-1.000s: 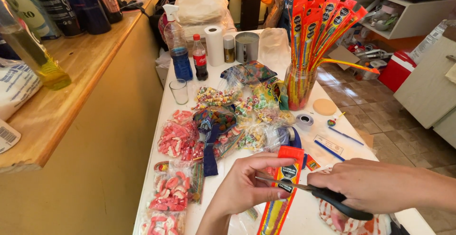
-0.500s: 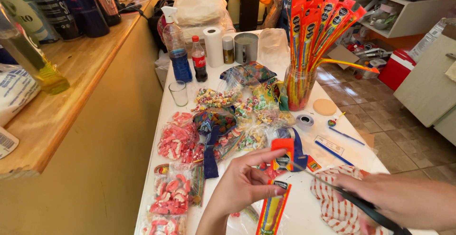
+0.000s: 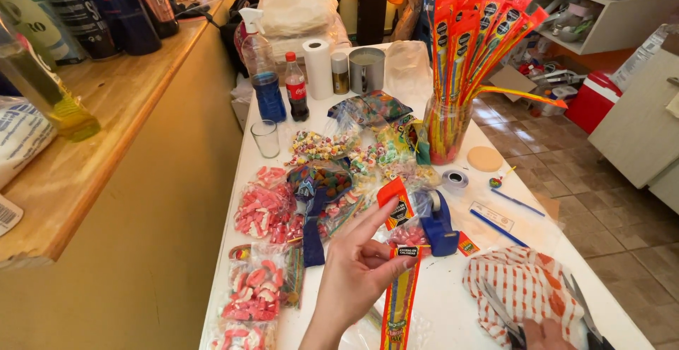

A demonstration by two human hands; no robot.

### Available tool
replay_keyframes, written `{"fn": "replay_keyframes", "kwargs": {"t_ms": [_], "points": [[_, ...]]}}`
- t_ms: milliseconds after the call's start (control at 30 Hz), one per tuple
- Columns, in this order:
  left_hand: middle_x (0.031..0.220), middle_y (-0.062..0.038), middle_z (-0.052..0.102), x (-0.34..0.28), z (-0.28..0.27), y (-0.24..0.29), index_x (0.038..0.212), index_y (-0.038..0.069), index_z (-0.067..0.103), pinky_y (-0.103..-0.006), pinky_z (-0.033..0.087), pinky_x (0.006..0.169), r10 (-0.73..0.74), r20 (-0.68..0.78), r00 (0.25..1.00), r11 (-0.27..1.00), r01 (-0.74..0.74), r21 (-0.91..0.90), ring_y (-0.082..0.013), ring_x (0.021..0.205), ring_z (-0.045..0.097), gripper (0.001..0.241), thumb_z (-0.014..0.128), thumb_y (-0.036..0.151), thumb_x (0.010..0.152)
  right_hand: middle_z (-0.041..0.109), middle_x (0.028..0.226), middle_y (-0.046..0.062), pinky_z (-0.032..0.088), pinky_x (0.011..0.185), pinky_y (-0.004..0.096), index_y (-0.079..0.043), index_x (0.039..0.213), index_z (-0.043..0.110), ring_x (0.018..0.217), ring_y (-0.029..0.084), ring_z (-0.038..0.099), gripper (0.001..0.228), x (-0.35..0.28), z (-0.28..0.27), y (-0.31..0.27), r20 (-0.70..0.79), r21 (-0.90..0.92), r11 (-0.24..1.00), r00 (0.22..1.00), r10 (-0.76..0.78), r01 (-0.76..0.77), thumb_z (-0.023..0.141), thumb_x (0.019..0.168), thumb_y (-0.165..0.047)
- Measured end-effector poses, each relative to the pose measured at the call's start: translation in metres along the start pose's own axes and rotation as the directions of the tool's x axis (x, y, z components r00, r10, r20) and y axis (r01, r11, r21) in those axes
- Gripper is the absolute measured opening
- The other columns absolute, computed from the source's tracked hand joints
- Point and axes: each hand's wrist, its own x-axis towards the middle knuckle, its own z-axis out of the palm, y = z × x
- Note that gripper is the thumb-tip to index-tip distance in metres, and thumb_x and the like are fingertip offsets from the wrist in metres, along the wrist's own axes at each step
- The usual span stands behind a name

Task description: Cutting candy sticks into smaller pieces and placing them into small plastic bags for packaging.

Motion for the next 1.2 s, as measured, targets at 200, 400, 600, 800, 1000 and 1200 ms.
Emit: {"fn": "replay_keyframes", "kwargs": {"t_ms": [200, 400, 600, 800, 1000, 1200], "points": [[0.153, -0.012, 0.054, -0.006, 0.026, -0.005, 0.142, 0.017, 0.061, -0.0165, 0.063, 0.069, 0.034, -0.015, 0.999, 0.994, -0.035, -0.101, -0.0013, 0.072, 0.068, 0.073, 0.088, 0.007, 0.075, 0.083, 0.127, 0.004, 0.067, 0.088, 0.023, -0.03, 0.144, 0.057, 0.103, 0.013, 0.086, 0.072, -0.105, -0.09, -0.121, 0.065, 0.931, 0.329, 0.814, -0.577, 0.159, 0.088, 0.08, -0.018], [0.137, -0.012, 0.064, 0.009, 0.044, -0.021, 0.129, 0.014, 0.068, -0.0207, 0.063, 0.075, 0.06, -0.035, 0.998, 0.994, -0.063, -0.086, -0.0085, 0.087, 0.072, 0.048, 0.082, 0.015, 0.082, 0.084, 0.08, 0.035, 0.055, 0.065, 0.038, 0.018, 0.099, 0.08, 0.065, 0.036, 0.074, 0.022, -0.144, -0.092, -0.136, 0.062, 0.97, -0.196, 0.924, -0.377, -0.145, 0.081, 0.079, 0.008], [0.076, 0.0, 0.075, 0.024, 0.089, -0.137, 0.083, 0.013, 0.078, -0.0278, 0.052, 0.063, -0.276, 0.343, 0.898, 0.946, 0.192, 0.26, -0.0092, 0.064, 0.068, 0.011, 0.07, 0.009, 0.091, 0.088, 0.084, 0.03, 0.063, 0.066, 0.039, 0.015, 0.098, 0.082, 0.068, 0.032, 0.078, 0.03, -0.099, -0.074, -0.059, -0.282, 0.951, -0.151, 0.957, -0.071, 0.269, 0.082, 0.075, -0.003], [0.129, -0.01, 0.065, 0.018, 0.107, -0.167, 0.123, 0.018, 0.071, -0.0428, 0.047, 0.1, -0.303, 0.352, 0.886, 0.835, 0.069, 0.546, -0.0286, 0.123, 0.059, 0.03, 0.068, 0.025, 0.095, 0.085, 0.107, 0.018, 0.065, 0.073, 0.037, 0.004, 0.116, 0.078, 0.088, 0.025, 0.078, 0.039, -0.1, -0.134, -0.061, -0.246, 0.968, 0.011, 0.962, -0.118, 0.249, 0.076, 0.082, -0.015], [0.111, -0.012, 0.068, -0.006, 0.114, -0.137, 0.125, 0.004, 0.055, -0.034, 0.056, 0.09, 0.055, 0.711, 0.701, 0.913, 0.254, -0.32, -0.0188, 0.098, 0.065, 0.047, 0.049, 0.047, 0.107, 0.084, 0.099, 0.017, 0.063, 0.069, 0.034, 0.003, 0.111, 0.075, 0.081, 0.023, 0.077, 0.033, -0.097, -0.187, -0.072, -0.492, 0.87, -0.055, 0.869, -0.047, 0.49, 0.074, 0.085, -0.018], [0.076, -0.008, 0.055, -0.027, 0.115, -0.075, 0.104, 0.009, 0.044, -0.0237, 0.048, 0.053, -0.034, 0.649, 0.76, 0.874, 0.338, -0.35, -0.0103, 0.058, 0.052, 0.035, 0.036, 0.04, 0.116, 0.076, 0.097, 0.024, 0.064, 0.074, 0.044, 0.004, 0.123, 0.062, 0.079, 0.032, 0.077, 0.045, -0.105, -0.241, -0.087, -0.575, 0.784, -0.297, 0.818, -0.013, 0.546, 0.052, 0.098, -0.032]]}}
